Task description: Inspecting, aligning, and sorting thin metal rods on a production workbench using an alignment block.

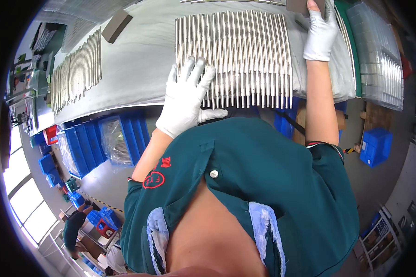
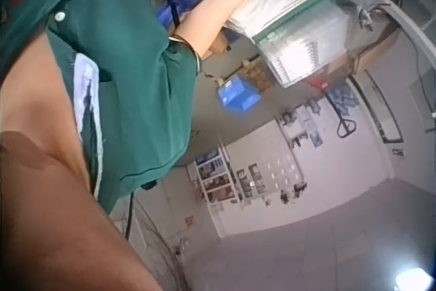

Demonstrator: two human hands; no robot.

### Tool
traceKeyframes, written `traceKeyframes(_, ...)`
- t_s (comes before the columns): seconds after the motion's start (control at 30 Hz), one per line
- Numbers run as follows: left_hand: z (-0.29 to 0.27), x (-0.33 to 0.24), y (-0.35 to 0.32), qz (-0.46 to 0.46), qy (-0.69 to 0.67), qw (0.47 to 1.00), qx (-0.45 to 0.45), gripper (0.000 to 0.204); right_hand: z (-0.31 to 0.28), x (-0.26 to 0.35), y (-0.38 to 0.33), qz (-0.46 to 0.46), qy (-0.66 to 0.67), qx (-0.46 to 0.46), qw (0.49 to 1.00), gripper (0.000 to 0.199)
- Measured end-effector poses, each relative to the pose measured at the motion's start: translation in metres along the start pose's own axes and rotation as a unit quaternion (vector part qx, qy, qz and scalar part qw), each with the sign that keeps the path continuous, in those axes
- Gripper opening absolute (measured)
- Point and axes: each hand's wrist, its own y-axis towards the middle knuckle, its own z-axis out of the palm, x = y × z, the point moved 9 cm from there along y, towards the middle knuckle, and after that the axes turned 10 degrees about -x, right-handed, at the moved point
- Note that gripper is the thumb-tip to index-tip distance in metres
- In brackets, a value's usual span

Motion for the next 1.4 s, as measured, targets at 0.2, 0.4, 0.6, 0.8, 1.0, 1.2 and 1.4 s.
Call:
traceKeyframes(0.2,0.004,-0.003,0.0,0.013,0.029,0.999,0.02,0.097,-0.011,-0.013,0.001,0.037,0.08,-0.02,0.996,0.044)
traceKeyframes(0.4,-0.005,-0.001,0.003,0.023,0.002,0.999,0.035,0.09,-0.018,-0.041,0.013,0.165,0.214,-0.019,0.963,0.038)
traceKeyframes(0.6,-0.005,0.002,-0.001,0.022,-0.017,0.998,0.054,0.089,0.001,-0.059,-0.001,0.278,0.326,0.015,0.903,0.038)
traceKeyframes(0.8,-0.016,0.019,-0.013,0.003,-0.008,0.999,0.043,0.087,-0.007,-0.057,0.005,0.285,0.325,0.045,0.901,0.04)
traceKeyframes(1.0,-0.026,0.04,-0.031,-0.031,0.036,0.998,0.031,0.091,-0.01,-0.06,0.008,0.289,0.304,0.041,0.907,0.04)
traceKeyframes(1.2,-0.021,0.027,-0.026,-0.008,-0.006,0.999,0.038,0.087,-0.011,-0.06,0.01,0.284,0.305,0.034,0.908,0.039)
traceKeyframes(1.4,-0.012,0.004,-0.02,0.032,-0.085,0.995,0.042,0.074,-0.006,-0.059,0.011,0.267,0.321,0.067,0.906,0.038)
